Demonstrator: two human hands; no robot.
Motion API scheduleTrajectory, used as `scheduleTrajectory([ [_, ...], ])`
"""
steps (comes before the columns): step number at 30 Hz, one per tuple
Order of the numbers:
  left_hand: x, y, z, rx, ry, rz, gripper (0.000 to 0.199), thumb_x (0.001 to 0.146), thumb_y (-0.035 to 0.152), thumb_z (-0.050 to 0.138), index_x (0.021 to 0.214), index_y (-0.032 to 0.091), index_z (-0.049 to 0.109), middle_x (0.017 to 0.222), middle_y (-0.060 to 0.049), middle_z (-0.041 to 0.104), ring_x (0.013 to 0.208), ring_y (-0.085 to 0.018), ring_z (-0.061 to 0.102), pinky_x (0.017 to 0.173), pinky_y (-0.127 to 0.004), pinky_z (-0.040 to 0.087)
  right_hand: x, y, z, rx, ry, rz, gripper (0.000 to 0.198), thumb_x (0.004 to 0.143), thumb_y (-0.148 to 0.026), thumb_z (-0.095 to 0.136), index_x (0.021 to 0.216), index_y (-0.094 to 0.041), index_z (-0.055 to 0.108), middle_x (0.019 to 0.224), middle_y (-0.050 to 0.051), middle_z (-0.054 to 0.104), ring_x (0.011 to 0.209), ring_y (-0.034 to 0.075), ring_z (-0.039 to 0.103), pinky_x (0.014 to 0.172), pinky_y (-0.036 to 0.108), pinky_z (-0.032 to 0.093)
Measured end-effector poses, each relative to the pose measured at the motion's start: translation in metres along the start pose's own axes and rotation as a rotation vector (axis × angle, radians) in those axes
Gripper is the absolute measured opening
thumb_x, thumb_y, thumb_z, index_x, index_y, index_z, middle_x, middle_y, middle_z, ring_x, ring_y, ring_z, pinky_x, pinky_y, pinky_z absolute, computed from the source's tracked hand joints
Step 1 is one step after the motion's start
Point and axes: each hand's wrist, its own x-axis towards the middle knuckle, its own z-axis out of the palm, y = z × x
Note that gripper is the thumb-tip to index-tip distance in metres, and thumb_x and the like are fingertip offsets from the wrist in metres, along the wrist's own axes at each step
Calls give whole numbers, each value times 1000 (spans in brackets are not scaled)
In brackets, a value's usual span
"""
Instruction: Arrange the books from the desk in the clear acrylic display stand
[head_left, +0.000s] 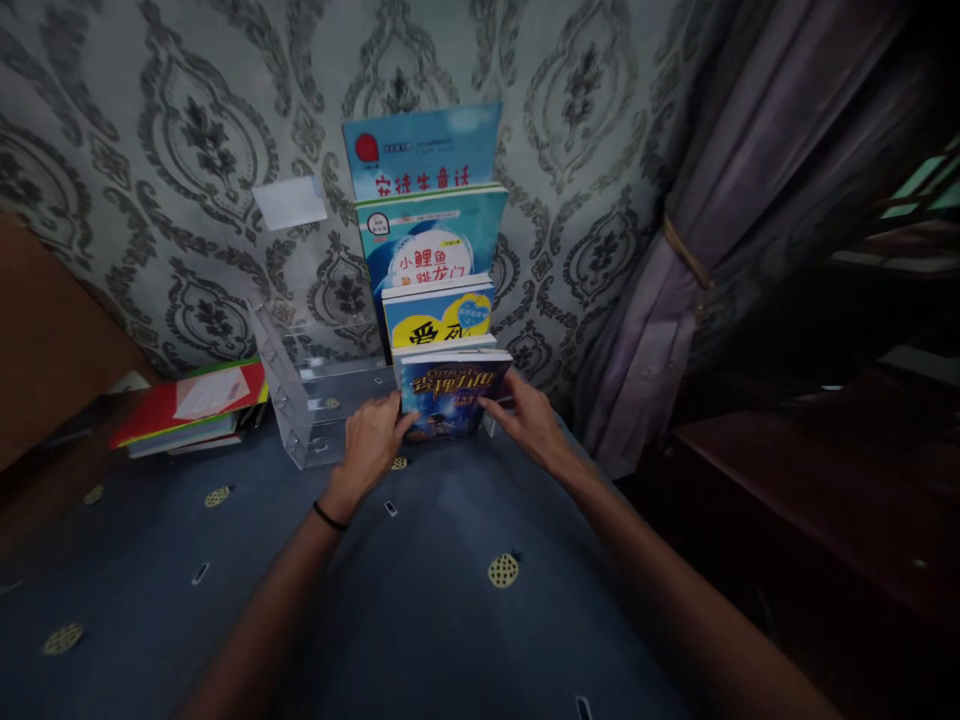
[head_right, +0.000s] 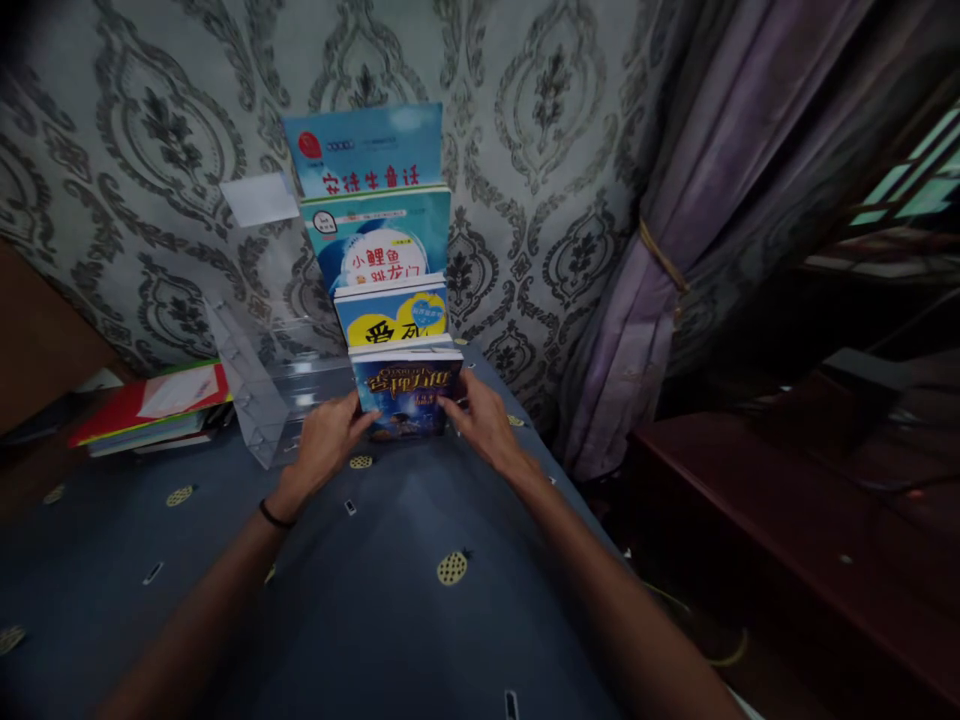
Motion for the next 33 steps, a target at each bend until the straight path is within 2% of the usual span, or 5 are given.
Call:
scheduleTrajectory([
  [5, -7, 1, 0, 100, -64, -82, 32, 106, 42, 46, 115, 16, 64, 103, -16, 75, 97, -30, 73, 74, -32, 50, -1, -7, 3, 9, 5, 3, 21, 91, -39, 57, 102, -21, 61, 93, 9, 74, 84, 27, 70, 76, 41, 56],
  [9, -9, 7, 1, 104, -110, -129, 40, 107, 44, 41, 127, 13, 57, 104, -18, 76, 97, -32, 75, 73, -33, 52, -3, -9, 4, 21, 16, 9, 20, 91, -40, 57, 99, -22, 60, 92, 8, 73, 81, 25, 69, 74, 40, 56],
  [18, -10, 11, 8, 96, -125, -127, 43, 109, 38, 35, 133, 7, 51, 103, -20, 76, 96, -34, 76, 75, -37, 55, -8, -6, 12, 18, 133, -31, 22, 92, -40, 54, 100, -23, 65, 101, 10, 67, 92, 26, 68, 81, 44, 61],
  [26, -6, 20, 8, 134, -154, -164, 45, 109, 38, 34, 137, 8, 51, 105, -18, 76, 100, -31, 76, 81, -36, 56, -8, -3, 15, 129, 145, 84, 28, 87, -44, 57, 99, -21, 68, 101, 9, 76, 89, 26, 72, 78, 42, 61],
  [33, -3, 20, 13, 150, -145, -157, 48, 109, 39, 34, 140, 5, 48, 104, -20, 76, 97, -29, 76, 78, -35, 56, -9, -1, 19, 134, 192, 109, 32, 86, -48, 58, 96, -20, 70, 97, 10, 77, 89, 29, 73, 78, 44, 59],
])
